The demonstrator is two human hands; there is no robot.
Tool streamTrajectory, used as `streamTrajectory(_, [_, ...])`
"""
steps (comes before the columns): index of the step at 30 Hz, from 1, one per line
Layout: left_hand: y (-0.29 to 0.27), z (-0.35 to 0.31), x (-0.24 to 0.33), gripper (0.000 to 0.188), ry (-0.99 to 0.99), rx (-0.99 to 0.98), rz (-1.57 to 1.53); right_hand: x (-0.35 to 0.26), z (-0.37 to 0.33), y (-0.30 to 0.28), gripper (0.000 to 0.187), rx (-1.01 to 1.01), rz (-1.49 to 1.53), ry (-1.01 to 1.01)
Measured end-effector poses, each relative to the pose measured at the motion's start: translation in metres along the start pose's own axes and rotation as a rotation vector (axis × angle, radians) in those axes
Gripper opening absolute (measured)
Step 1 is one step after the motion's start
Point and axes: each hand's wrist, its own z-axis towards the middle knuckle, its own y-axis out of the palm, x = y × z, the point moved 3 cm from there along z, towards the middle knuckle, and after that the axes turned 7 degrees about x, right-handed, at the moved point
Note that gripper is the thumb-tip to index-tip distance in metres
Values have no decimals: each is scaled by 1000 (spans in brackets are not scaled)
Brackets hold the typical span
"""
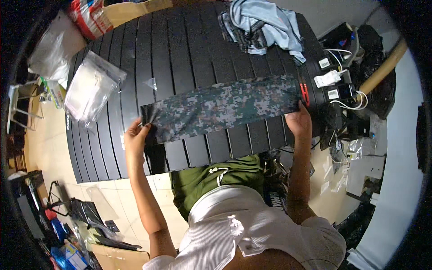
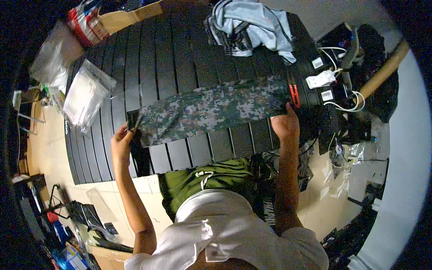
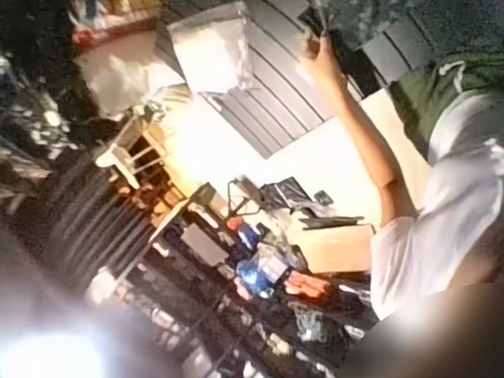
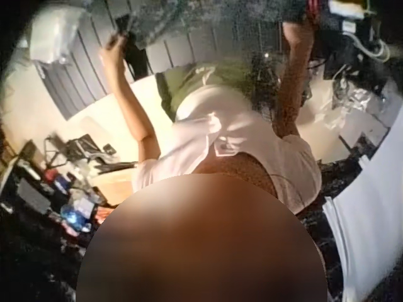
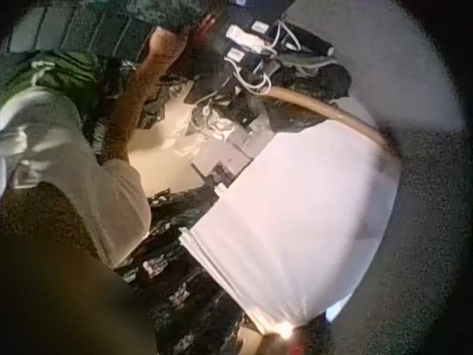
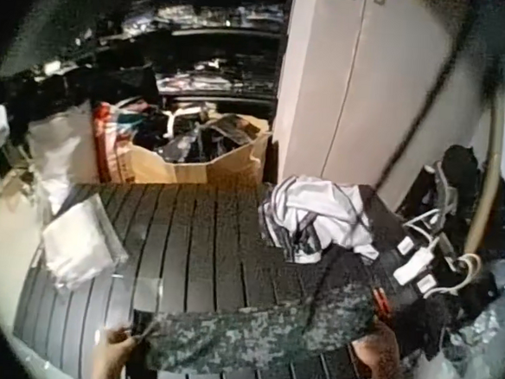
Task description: Packaging arm sleeves and textile items into plastic bags after inspection and minor adjustments with pliers.
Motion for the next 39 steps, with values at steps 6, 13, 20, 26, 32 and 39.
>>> streamTrajectory(6, [14, -22, 19, 50, 375, 252, 250, -5, 17, -11, 31, -97, 22, 31])
streamTrajectory(13, [17, 1, 26, 26, 466, 396, 458, -5, 13, -9, 32, -85, -33, -11])
streamTrajectory(20, [14, -6, 28, 27, 314, 232, 65, -18, 47, -37, 28, -517, 83, 267])
streamTrajectory(26, [14, -11, 30, 30, 248, 183, 130, -19, 40, -35, 27, -553, -40, 173])
streamTrajectory(32, [11, -25, 28, 30, 188, 181, 436, -15, 35, -31, 27, -554, -48, 194])
streamTrajectory(39, [10, -27, 26, 35, 130, 176, 402, -20, 43, -37, 29, -466, -25, 115])
